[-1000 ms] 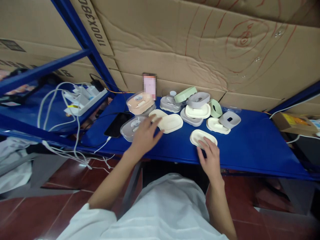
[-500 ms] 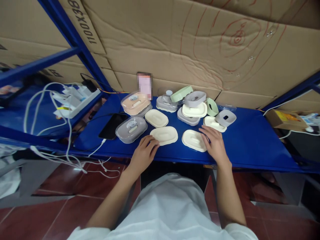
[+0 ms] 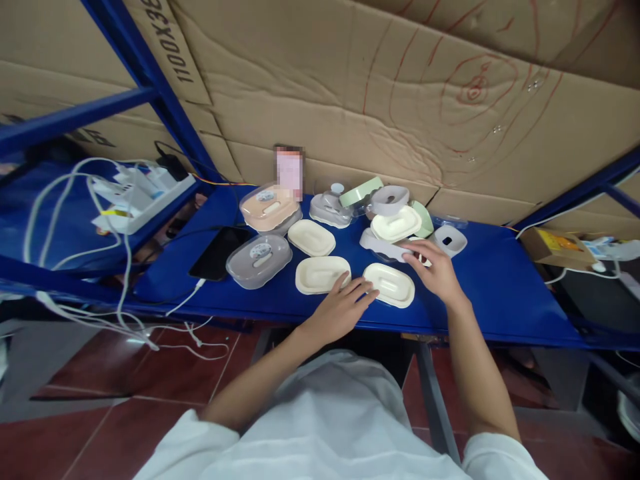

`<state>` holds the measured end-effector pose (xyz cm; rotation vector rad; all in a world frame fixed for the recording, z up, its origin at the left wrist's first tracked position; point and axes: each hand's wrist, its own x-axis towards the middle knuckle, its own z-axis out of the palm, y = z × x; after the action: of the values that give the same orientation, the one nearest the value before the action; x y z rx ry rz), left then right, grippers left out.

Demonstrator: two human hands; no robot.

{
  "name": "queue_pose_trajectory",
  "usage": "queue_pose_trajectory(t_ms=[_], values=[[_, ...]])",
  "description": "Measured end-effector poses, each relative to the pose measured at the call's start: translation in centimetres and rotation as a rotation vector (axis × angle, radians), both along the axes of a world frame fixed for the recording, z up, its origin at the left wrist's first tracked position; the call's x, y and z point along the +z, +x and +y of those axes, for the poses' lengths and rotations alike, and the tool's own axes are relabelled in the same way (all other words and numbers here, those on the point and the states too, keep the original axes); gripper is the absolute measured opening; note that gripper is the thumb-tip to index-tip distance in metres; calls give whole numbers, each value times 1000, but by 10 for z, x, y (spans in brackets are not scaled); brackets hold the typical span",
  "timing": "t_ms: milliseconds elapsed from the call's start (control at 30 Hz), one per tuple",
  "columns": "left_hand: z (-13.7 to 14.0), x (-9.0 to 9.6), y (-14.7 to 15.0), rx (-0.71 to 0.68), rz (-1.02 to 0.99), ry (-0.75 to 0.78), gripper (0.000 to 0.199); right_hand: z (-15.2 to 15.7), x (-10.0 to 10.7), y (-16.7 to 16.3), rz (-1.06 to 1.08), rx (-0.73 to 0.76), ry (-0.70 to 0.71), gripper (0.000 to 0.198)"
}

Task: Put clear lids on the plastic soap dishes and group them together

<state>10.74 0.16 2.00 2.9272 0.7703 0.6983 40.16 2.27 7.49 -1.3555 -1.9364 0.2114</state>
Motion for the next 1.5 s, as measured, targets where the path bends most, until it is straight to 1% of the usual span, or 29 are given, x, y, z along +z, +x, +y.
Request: queue_pose_trajectory(t_ms=[100,200,267,367,467,567,667,767,833,900,967,1033,1067,1100,1167,1200,1267,1300,1367,1467,1500], values=[[5,-3,2,-44,-32,17,22,-31,-7,6,60,-65,-6,25],[-1,-6,-12,-74,-82,7,20,-59,-17,4,80,-107,2,21],[-9,-8,-24,-75,-115,-15,24,-76,-23,-2,26,-58,-13,21],[-18,-11,-38,8,-199,-14,31,-94,-31,-16,-110,38,-41,23],[-21,-12,-43,70,-224,11,37,-104,-40,-30,-158,131,-80,28],[-18,-9,-42,28,-189,-5,36,-108,-48,-39,-152,217,-102,37],[-17,-6,-41,-10,-199,-36,31,-112,-55,-44,-203,224,-42,41],[-16,-6,-41,-14,-220,-66,23,-116,-56,-46,-276,221,17,36],[-15,-9,-41,-6,-240,-86,21,-111,-51,-45,-306,226,14,30],[-15,-11,-40,-7,-264,-108,21,-97,-43,-44,-340,191,6,27],[-15,-13,-40,-10,-281,-125,19,-70,-34,-45,-396,77,19,29],[-15,-13,-40,-6,-292,-137,18,-35,-27,-49,-457,-62,29,31],[-15,-13,-40,0,-298,-140,17,-17,-24,-52,-472,-98,17,30],[-15,-13,-40,6,-303,-142,17,1,-22,-55,-467,-104,-7,27],[-16,-12,-41,14,-312,-145,17,28,-18,-59,-424,-68,-53,18],[-16,-12,-41,16,-317,-147,17,37,-15,-60,-389,-50,-64,17],[-16,-12,-41,14,-325,-149,15,43,-8,-60,-322,-41,-55,20],[-16,-12,-41,12,-328,-146,15,41,-4,-58,-249,-51,-50,22],[-16,-13,-41,15,-329,-127,14,29,3,-54,20,-79,-84,28],[-17,-14,-40,33,-321,-88,14,-4,7,-49,541,-96,-230,32],[-17,-15,-39,41,-318,-81,16,-16,5,-48,669,-97,-277,32]])
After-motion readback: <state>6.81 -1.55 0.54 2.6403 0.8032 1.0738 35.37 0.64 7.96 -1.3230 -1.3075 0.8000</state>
